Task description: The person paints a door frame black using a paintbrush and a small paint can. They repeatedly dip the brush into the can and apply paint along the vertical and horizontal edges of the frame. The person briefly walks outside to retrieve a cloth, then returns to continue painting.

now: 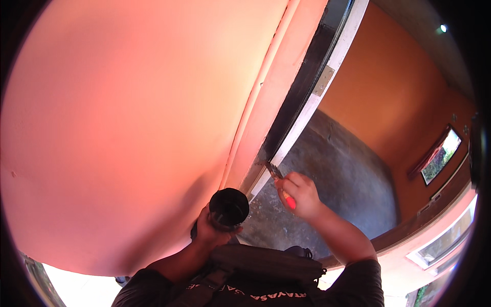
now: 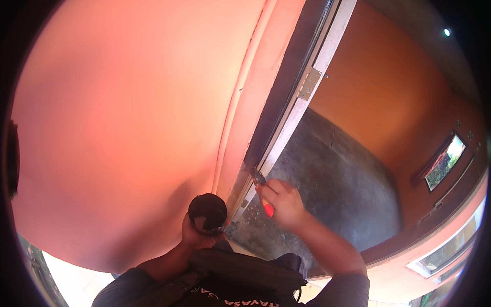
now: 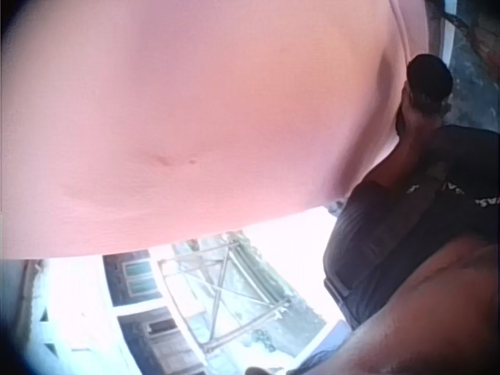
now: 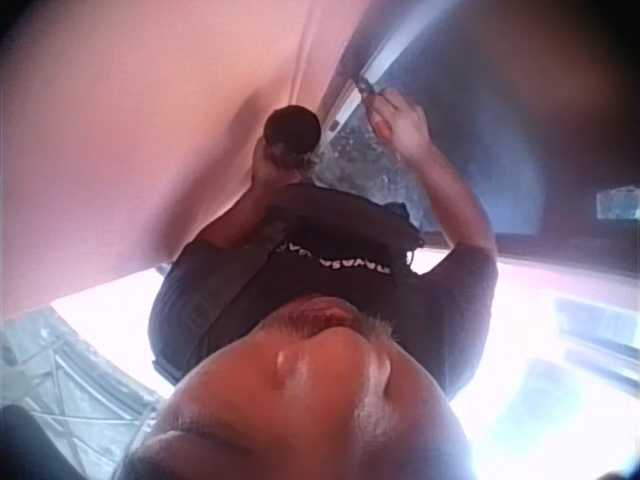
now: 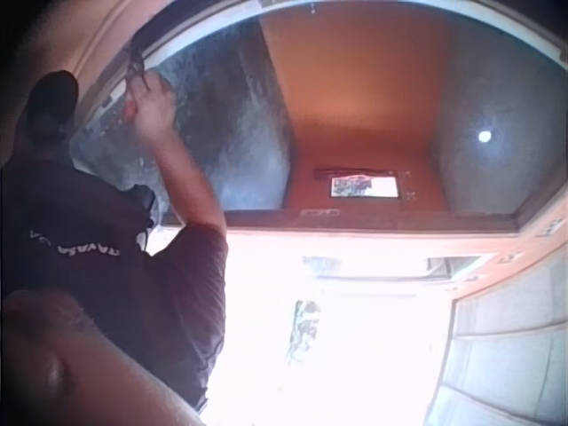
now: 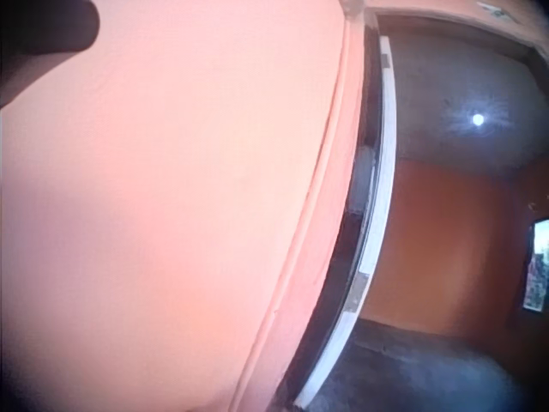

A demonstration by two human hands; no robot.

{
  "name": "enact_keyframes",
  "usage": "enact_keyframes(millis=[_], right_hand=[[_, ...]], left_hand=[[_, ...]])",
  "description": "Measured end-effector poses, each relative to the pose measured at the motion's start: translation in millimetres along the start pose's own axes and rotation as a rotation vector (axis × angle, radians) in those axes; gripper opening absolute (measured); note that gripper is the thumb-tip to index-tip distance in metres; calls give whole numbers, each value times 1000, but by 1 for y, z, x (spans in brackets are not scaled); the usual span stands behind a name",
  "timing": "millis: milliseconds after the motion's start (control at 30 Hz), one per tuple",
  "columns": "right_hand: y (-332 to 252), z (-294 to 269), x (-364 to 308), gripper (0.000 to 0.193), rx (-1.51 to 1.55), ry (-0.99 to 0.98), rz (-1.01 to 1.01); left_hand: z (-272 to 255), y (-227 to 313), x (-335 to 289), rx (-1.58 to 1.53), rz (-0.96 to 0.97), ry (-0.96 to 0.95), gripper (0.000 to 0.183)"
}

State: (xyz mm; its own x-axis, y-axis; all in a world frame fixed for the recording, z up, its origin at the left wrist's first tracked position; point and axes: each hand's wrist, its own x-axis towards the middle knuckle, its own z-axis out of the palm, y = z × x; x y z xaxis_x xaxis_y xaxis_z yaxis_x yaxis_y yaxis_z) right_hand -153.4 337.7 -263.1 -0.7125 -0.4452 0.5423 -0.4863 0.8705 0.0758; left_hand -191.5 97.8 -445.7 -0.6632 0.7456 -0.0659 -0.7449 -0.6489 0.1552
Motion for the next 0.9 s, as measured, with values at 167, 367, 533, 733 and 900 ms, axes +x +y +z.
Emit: enact_keyframes(millis=[167,367,533,733,900], right_hand=[[-7,-9,21,14,249,87,205],[24,-37,66,13,346,230,285],[47,-113,125,13,378,583,279],[48,-150,149,18,-109,871,-84],[43,-102,105,27,-552,384,-270]], left_hand=[[12,-4,-5,45,4,28,64],[6,-5,-4,44,-16,-66,68],[0,-2,-5,34,-15,-108,70],[-2,0,-1,-19,-28,-152,70],[-8,-1,2,12,-45,-124,69]])
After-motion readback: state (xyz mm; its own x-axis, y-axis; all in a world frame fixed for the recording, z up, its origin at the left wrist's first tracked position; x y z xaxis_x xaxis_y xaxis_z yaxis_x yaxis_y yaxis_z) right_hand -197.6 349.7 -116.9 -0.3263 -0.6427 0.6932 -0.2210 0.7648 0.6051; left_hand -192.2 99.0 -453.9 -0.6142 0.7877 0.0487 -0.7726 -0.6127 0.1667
